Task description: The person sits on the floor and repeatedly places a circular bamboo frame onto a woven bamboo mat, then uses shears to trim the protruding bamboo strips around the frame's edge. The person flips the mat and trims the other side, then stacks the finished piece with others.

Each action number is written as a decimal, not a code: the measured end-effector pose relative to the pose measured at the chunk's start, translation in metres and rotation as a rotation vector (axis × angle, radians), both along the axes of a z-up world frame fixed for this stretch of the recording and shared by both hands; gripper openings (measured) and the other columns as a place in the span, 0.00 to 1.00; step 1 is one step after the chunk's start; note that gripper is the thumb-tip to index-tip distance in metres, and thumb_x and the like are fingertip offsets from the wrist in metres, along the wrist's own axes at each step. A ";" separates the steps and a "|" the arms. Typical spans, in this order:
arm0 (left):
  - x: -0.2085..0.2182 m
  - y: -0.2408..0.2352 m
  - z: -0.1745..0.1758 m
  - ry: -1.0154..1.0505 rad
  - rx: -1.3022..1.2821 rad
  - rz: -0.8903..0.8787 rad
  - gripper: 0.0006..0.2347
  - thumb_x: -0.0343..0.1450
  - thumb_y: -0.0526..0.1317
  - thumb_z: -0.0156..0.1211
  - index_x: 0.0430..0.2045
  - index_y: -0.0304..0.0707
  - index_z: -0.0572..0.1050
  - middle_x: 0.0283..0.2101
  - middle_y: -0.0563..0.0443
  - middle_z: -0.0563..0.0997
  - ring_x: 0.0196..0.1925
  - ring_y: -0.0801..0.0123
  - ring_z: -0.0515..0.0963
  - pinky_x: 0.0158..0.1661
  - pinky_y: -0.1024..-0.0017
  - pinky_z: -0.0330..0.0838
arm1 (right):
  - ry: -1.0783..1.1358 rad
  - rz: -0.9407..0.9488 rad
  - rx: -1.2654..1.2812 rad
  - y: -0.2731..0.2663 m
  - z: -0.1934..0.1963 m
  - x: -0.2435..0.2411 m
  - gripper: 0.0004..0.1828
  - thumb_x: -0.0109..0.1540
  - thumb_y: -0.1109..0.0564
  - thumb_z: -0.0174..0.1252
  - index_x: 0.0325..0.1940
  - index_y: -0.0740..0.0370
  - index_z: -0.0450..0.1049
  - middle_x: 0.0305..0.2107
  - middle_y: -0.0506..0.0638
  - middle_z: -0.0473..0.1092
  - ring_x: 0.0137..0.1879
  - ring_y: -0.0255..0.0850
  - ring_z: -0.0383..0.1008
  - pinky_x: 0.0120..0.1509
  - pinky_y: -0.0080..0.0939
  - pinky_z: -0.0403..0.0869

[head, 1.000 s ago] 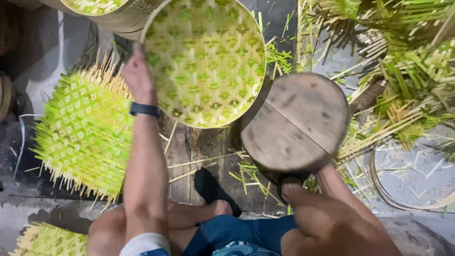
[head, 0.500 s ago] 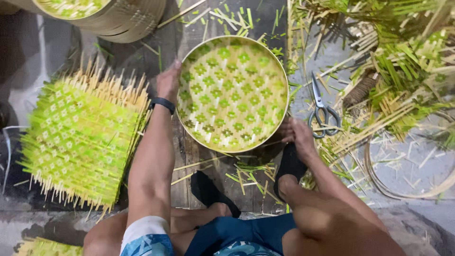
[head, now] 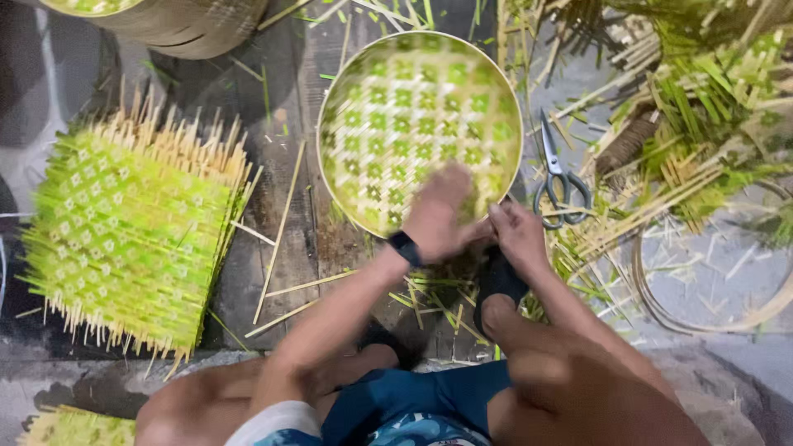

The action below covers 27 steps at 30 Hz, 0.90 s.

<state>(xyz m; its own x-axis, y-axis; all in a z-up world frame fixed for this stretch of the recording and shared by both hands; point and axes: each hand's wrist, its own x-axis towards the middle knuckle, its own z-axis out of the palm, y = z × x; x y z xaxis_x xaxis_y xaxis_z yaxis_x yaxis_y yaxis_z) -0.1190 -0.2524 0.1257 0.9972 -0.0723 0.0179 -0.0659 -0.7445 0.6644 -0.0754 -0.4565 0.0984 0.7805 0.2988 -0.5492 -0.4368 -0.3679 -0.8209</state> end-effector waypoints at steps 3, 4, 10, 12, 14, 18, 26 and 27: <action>-0.026 -0.031 -0.009 0.014 0.187 -0.060 0.26 0.70 0.42 0.61 0.63 0.29 0.66 0.70 0.31 0.65 0.74 0.41 0.59 0.70 0.49 0.53 | -0.004 0.005 0.039 -0.012 -0.009 -0.017 0.17 0.72 0.50 0.50 0.45 0.66 0.77 0.32 0.54 0.78 0.34 0.38 0.80 0.37 0.37 0.79; -0.036 -0.030 -0.013 0.018 0.257 -0.080 0.27 0.67 0.39 0.60 0.64 0.32 0.66 0.71 0.35 0.66 0.75 0.44 0.60 0.71 0.52 0.55 | 0.007 -0.030 0.108 -0.017 -0.014 -0.024 0.16 0.72 0.50 0.48 0.46 0.64 0.77 0.32 0.53 0.78 0.34 0.39 0.80 0.36 0.38 0.79; -0.068 0.026 -0.035 -0.068 0.374 -0.231 0.28 0.64 0.37 0.60 0.61 0.27 0.67 0.67 0.32 0.69 0.71 0.44 0.66 0.68 0.52 0.59 | -0.501 0.146 -0.265 -0.039 -0.031 -0.064 0.09 0.67 0.57 0.56 0.45 0.64 0.78 0.30 0.55 0.75 0.35 0.44 0.77 0.42 0.42 0.74; -0.063 0.069 -0.035 -0.191 0.518 -0.307 0.26 0.66 0.36 0.59 0.62 0.29 0.68 0.66 0.33 0.71 0.68 0.47 0.70 0.65 0.54 0.64 | -0.692 0.160 -0.271 -0.034 -0.035 -0.069 0.08 0.66 0.57 0.58 0.44 0.64 0.77 0.32 0.57 0.72 0.35 0.48 0.74 0.42 0.44 0.72; -0.041 0.128 -0.028 -0.326 0.710 -0.388 0.26 0.66 0.36 0.57 0.62 0.34 0.69 0.65 0.35 0.73 0.63 0.52 0.75 0.59 0.57 0.69 | -0.743 0.205 -0.316 -0.032 -0.038 -0.069 0.07 0.66 0.56 0.58 0.43 0.62 0.77 0.33 0.56 0.71 0.36 0.51 0.73 0.43 0.46 0.72; 0.015 0.259 0.012 -0.352 0.748 -0.400 0.15 0.70 0.36 0.52 0.51 0.33 0.73 0.48 0.41 0.80 0.48 0.52 0.81 0.48 0.60 0.78 | -0.718 0.216 -0.393 -0.030 -0.042 -0.069 0.07 0.65 0.55 0.59 0.42 0.60 0.77 0.30 0.55 0.70 0.35 0.50 0.72 0.42 0.46 0.71; 0.111 0.432 0.056 -0.670 0.687 0.424 0.15 0.66 0.28 0.56 0.44 0.45 0.77 0.40 0.44 0.84 0.41 0.53 0.83 0.41 0.59 0.78 | -0.653 0.228 -0.412 -0.031 -0.047 -0.066 0.06 0.64 0.55 0.60 0.41 0.60 0.77 0.27 0.54 0.68 0.30 0.46 0.70 0.38 0.43 0.70; 0.117 0.444 0.051 -0.675 0.672 0.486 0.15 0.63 0.29 0.58 0.42 0.45 0.78 0.38 0.45 0.84 0.39 0.52 0.83 0.39 0.58 0.78 | -0.640 0.226 -0.414 -0.032 -0.047 -0.067 0.06 0.64 0.55 0.61 0.41 0.60 0.77 0.26 0.53 0.67 0.29 0.45 0.69 0.37 0.43 0.70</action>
<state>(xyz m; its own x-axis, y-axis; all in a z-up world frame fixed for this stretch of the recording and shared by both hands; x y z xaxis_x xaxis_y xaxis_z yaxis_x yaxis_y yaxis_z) -0.0022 0.1916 0.1768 0.7206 0.1297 0.6812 0.1359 -0.9897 0.0447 -0.1421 -0.4882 0.0510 0.9268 0.3575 -0.1155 0.1957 -0.7218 -0.6639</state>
